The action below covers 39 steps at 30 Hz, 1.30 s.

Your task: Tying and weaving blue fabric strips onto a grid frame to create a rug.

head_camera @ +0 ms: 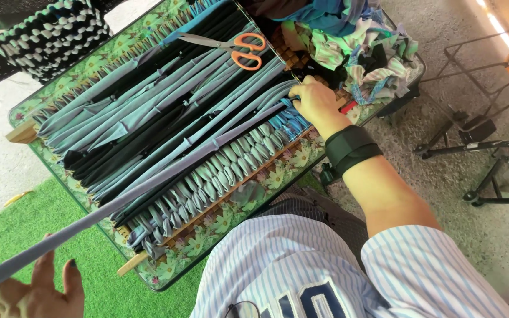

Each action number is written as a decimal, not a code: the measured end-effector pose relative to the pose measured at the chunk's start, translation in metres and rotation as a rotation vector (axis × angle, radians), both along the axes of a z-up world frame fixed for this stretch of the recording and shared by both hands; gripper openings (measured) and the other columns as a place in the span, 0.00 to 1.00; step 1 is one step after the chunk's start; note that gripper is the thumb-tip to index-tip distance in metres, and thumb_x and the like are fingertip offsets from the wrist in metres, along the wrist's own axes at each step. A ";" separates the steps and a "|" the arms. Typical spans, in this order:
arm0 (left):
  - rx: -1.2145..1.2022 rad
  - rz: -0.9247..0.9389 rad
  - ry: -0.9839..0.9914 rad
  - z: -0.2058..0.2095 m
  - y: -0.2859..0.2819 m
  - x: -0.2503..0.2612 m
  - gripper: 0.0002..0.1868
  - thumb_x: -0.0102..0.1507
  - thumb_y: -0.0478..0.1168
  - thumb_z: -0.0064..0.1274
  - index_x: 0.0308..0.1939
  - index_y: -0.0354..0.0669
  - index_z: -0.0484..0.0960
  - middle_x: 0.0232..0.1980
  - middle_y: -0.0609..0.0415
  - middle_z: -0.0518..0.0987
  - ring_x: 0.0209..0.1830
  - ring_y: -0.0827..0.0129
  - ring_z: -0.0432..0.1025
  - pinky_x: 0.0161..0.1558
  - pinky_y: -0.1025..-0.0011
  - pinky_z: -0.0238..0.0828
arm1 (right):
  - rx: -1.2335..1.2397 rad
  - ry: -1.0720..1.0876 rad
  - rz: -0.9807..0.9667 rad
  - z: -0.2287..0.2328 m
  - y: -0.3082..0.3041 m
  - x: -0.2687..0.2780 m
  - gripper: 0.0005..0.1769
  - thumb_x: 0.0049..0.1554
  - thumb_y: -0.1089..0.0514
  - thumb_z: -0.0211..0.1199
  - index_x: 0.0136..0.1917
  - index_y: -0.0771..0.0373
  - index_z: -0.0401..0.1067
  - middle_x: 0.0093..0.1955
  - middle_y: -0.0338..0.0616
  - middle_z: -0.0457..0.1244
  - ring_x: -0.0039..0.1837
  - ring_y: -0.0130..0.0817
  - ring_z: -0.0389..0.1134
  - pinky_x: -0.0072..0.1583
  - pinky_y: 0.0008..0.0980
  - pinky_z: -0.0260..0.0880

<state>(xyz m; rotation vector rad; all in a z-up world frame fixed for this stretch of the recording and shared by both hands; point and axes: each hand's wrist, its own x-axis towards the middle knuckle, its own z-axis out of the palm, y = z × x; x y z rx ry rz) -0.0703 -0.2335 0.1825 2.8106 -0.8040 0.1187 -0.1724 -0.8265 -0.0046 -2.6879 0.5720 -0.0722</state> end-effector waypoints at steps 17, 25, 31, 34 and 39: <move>-0.108 -0.193 0.144 -0.055 0.062 0.000 0.20 0.69 0.65 0.43 0.29 0.66 0.76 0.81 0.54 0.56 0.88 0.46 0.37 0.75 0.25 0.14 | -0.056 -0.101 0.101 -0.014 -0.016 -0.006 0.07 0.46 0.58 0.74 0.41 0.47 0.81 0.49 0.40 0.62 0.56 0.42 0.66 0.52 0.43 0.70; 0.297 -0.069 0.439 -0.075 0.092 0.006 0.16 0.71 0.58 0.45 0.30 0.66 0.79 0.51 0.67 0.83 0.59 0.74 0.76 0.83 0.39 0.24 | -0.037 0.055 0.109 0.009 -0.022 -0.003 0.04 0.50 0.58 0.71 0.40 0.48 0.82 0.50 0.42 0.62 0.57 0.44 0.66 0.52 0.43 0.70; 0.780 0.236 0.772 -0.121 0.101 -0.013 0.27 0.63 0.61 0.54 0.65 0.65 0.71 0.37 0.70 0.88 0.42 0.74 0.83 0.80 0.37 0.39 | -0.037 0.011 0.098 -0.012 -0.020 -0.004 0.07 0.54 0.56 0.69 0.47 0.47 0.83 0.51 0.44 0.62 0.55 0.46 0.67 0.53 0.45 0.70; 0.904 0.258 0.838 -0.116 0.092 -0.015 0.33 0.62 0.66 0.56 0.70 0.72 0.69 0.40 0.68 0.88 0.48 0.71 0.80 0.77 0.34 0.42 | -0.061 0.069 0.104 -0.012 -0.023 0.000 0.07 0.55 0.56 0.67 0.46 0.47 0.84 0.51 0.43 0.63 0.56 0.46 0.67 0.54 0.44 0.71; 0.874 0.204 0.642 -0.130 0.115 -0.019 0.15 0.61 0.60 0.62 0.47 0.64 0.88 0.42 0.64 0.89 0.48 0.72 0.83 0.78 0.34 0.47 | 0.059 0.119 0.009 0.004 -0.011 0.007 0.12 0.54 0.47 0.72 0.47 0.54 0.81 0.49 0.47 0.61 0.52 0.48 0.66 0.49 0.48 0.69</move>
